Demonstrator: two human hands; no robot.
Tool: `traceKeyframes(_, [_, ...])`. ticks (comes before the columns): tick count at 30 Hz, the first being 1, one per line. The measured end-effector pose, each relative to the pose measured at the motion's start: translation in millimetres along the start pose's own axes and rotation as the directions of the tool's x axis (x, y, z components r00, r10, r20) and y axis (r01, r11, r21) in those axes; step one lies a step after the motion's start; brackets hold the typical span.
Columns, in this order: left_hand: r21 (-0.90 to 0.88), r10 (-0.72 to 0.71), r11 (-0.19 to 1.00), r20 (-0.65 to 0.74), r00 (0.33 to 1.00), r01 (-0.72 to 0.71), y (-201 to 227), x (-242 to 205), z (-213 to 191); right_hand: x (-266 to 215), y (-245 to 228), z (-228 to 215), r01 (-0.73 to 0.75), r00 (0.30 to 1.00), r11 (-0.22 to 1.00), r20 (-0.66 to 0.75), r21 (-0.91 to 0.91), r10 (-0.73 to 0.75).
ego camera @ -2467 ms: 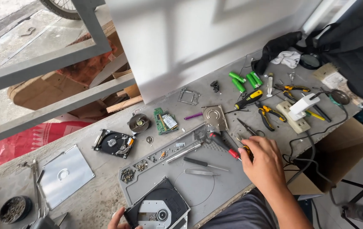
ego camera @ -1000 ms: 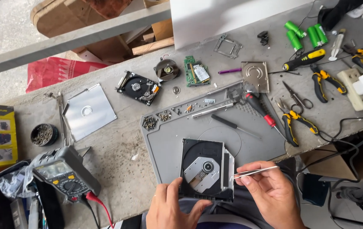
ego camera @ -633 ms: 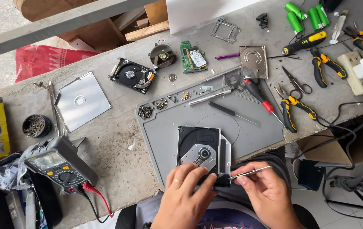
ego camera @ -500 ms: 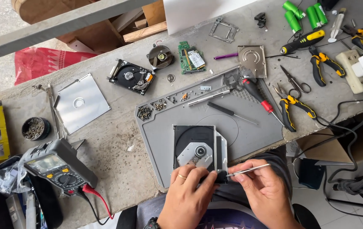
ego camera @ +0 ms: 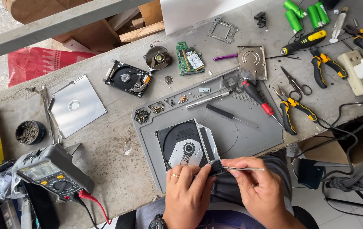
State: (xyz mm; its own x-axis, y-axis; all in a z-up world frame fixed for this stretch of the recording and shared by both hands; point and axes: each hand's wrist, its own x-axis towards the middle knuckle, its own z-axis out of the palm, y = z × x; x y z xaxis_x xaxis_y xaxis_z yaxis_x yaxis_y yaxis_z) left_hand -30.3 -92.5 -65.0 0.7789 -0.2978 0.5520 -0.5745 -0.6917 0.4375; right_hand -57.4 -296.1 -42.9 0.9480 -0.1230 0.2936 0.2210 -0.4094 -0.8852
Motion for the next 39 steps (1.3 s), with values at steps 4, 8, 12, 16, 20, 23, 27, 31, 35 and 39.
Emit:
traceKeyframes(4, [0.002, 0.011, 1.0, -0.006, 1.0, -0.011, -1, -1, 2, 9, -6, 0, 0.301, 0.954, 0.928, 0.072, -0.22, -0.292])
traceKeyframes(8, [-0.005, 0.014, 1.0, 0.003, 1.0, -0.014, -1, 1, 0, 11, -1, 0, 0.301, 0.954, 0.931, 0.075, -0.206, -0.291])
traceKeyframes(12, [-0.069, -0.04, 0.997, -0.028, 0.999, 0.038, 1, 1, -3, 6, 2, -1, -0.051, 0.999, 0.963, 0.015, 0.264, 0.049])
traceKeyframes(16, [-0.223, -0.091, 0.972, -0.065, 0.994, 0.074, 1, 1, -6, -3, 21, -4, -0.273, 0.958, 0.806, 0.068, 0.525, 0.279])
traceKeyframes(20, [-0.29, -0.128, 0.952, -0.098, 0.987, 0.095, 3, 1, -11, -11, 31, 1, -0.285, 0.949, 0.674, 0.1, 0.682, 0.3])
traceKeyframes(23, [-0.322, -0.151, 0.942, -0.14, 0.979, 0.099, 2, 0, -11, -13, 30, 5, -0.299, 0.945, 0.622, 0.136, 0.724, 0.297])
traceKeyframes(27, [-0.408, -0.222, 0.905, -0.207, 0.953, 0.123, 6, 3, -18, -4, 5, 9, -0.222, 0.973, 0.705, 0.104, 0.673, 0.207])
traceKeyframes(31, [-0.434, -0.265, 0.893, -0.283, 0.922, 0.123, 7, 3, -20, -1, -26, 15, -0.119, 0.993, 0.829, 0.046, 0.547, 0.112])
traceKeyframes(35, [-0.422, -0.297, 0.894, -0.307, 0.904, 0.151, 11, 1, -23, 6, -47, 25, -0.021, 1.0, 0.84, 0.002, 0.543, 0.023])
traceKeyframes(39, [-0.429, -0.351, 0.884, -0.342, 0.872, 0.187, 15, 2, -26, 12, -59, 29, 0.138, 0.99, 0.914, -0.043, 0.381, -0.132])
